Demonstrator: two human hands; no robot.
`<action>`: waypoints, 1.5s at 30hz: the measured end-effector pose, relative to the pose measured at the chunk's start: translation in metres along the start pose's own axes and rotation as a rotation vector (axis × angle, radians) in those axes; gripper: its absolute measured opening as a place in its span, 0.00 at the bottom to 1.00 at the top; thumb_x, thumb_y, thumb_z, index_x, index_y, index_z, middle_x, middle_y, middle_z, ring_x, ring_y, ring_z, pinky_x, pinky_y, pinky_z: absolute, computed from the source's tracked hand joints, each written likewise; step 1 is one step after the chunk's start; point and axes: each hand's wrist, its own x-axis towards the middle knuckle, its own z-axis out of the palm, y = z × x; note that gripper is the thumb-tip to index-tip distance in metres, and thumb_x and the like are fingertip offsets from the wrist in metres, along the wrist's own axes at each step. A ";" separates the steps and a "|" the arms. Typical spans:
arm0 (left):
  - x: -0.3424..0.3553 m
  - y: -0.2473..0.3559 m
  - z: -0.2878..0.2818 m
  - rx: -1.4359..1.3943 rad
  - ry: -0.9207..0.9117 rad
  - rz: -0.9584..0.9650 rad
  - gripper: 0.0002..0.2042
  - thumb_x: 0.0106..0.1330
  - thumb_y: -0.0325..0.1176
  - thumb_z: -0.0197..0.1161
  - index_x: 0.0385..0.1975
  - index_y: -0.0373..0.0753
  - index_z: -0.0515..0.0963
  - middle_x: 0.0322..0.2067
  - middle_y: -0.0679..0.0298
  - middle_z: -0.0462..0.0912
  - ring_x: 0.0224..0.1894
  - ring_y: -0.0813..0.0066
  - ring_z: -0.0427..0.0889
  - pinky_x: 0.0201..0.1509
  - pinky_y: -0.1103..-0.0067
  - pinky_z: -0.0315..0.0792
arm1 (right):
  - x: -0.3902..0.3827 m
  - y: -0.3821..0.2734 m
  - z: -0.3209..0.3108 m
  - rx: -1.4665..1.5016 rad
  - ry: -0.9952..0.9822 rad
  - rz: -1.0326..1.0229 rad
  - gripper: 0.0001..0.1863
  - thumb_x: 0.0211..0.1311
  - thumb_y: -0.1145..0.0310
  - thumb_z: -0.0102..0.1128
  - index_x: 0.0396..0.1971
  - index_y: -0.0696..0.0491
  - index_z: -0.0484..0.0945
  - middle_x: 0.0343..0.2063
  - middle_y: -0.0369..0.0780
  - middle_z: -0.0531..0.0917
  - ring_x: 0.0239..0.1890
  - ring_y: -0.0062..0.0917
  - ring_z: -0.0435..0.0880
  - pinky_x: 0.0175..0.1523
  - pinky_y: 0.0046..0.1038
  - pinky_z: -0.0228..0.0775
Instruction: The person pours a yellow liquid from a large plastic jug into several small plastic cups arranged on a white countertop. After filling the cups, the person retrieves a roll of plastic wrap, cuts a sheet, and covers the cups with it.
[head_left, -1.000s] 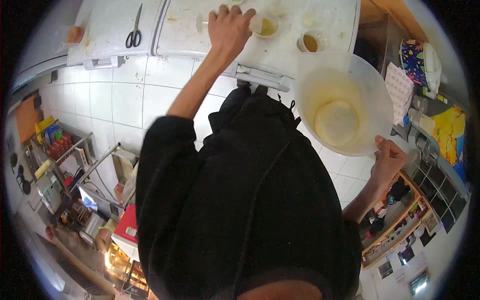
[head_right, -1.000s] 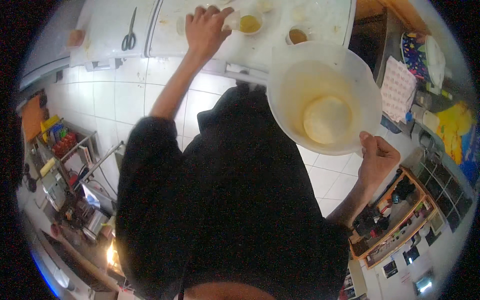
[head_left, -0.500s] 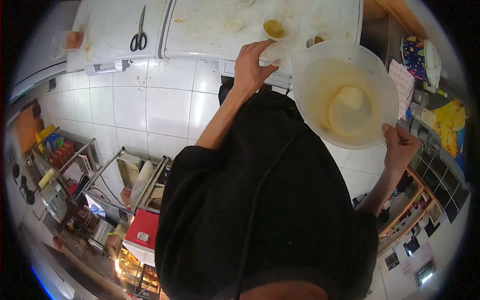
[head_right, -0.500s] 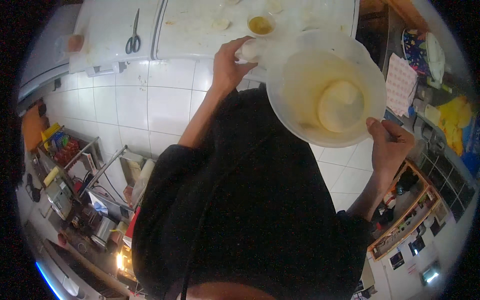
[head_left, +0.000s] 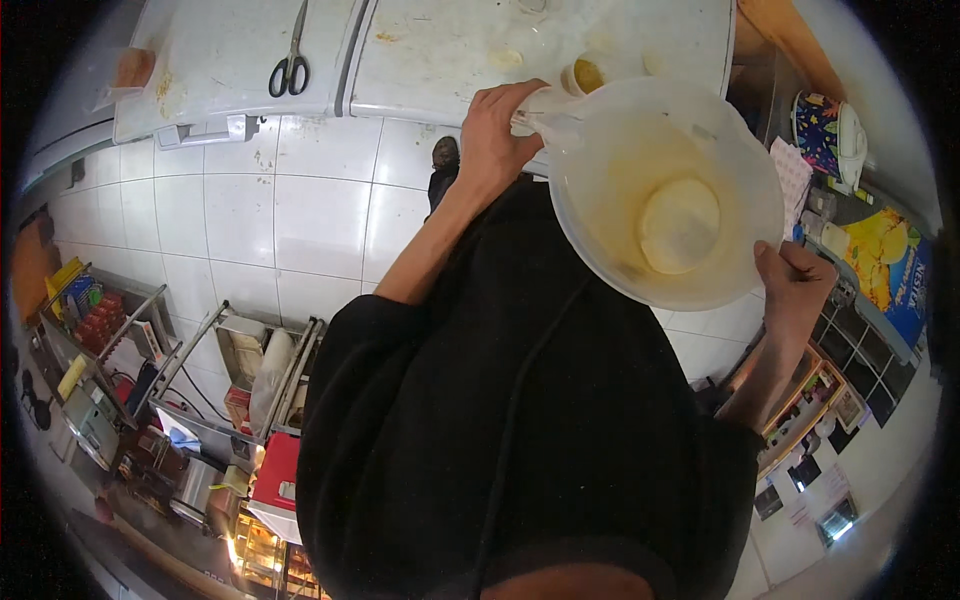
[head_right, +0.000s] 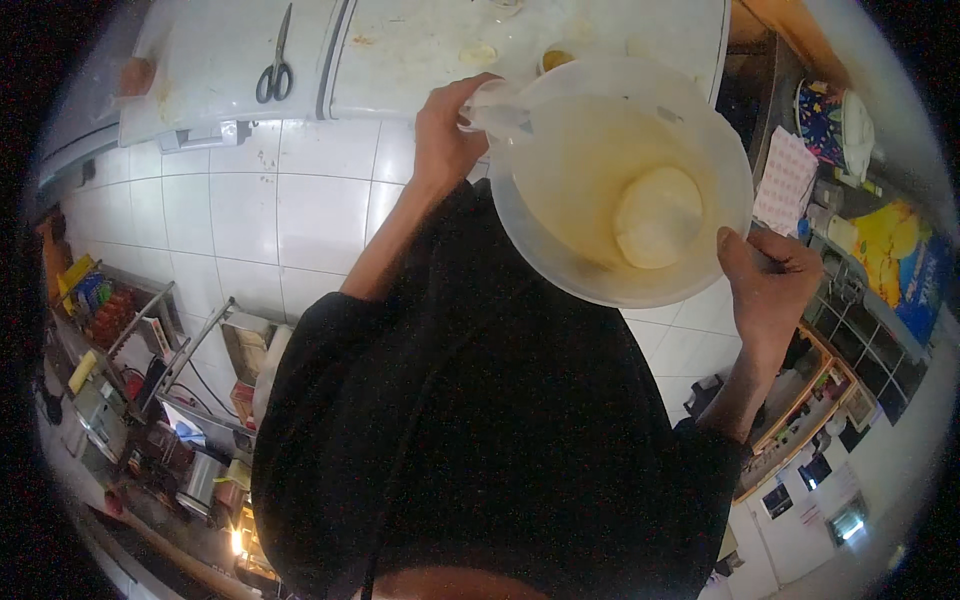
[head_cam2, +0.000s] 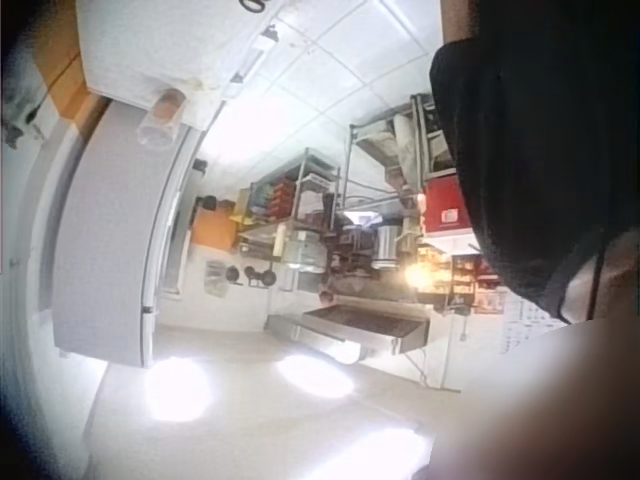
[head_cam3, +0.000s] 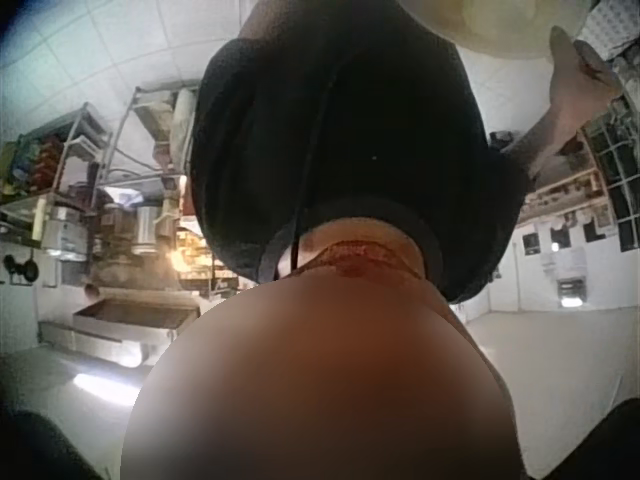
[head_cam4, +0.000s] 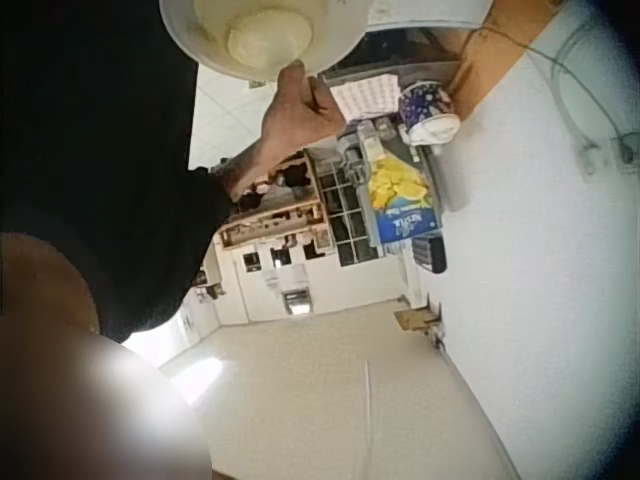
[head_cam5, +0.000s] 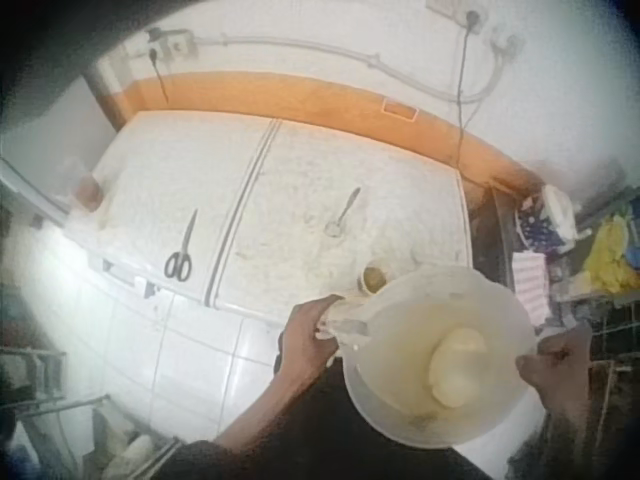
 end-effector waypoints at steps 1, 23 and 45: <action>-0.001 -0.003 -0.005 -0.007 0.012 -0.008 0.28 0.41 0.22 0.68 0.47 0.47 0.77 0.41 0.63 0.80 0.41 0.65 0.76 0.36 0.75 0.75 | 0.000 -0.005 0.002 -0.016 -0.016 -0.006 0.09 0.45 0.73 0.68 0.21 0.65 0.81 0.16 0.31 0.77 0.19 0.11 0.70 0.26 0.16 0.61; -0.012 -0.020 -0.055 -0.062 0.109 -0.122 0.27 0.41 0.25 0.72 0.47 0.46 0.77 0.44 0.65 0.80 0.43 0.69 0.77 0.36 0.77 0.76 | -0.001 -0.012 0.025 -0.118 0.055 0.085 0.16 0.44 0.70 0.73 0.26 0.65 0.77 0.29 0.42 0.78 0.29 0.20 0.76 0.37 0.22 0.70; -0.009 -0.024 -0.042 -0.076 0.093 -0.099 0.28 0.39 0.24 0.73 0.47 0.45 0.77 0.43 0.63 0.80 0.42 0.68 0.78 0.36 0.77 0.78 | -0.007 -0.028 0.024 -0.059 -0.013 0.001 0.10 0.46 0.73 0.69 0.25 0.66 0.81 0.21 0.39 0.81 0.23 0.16 0.76 0.32 0.19 0.69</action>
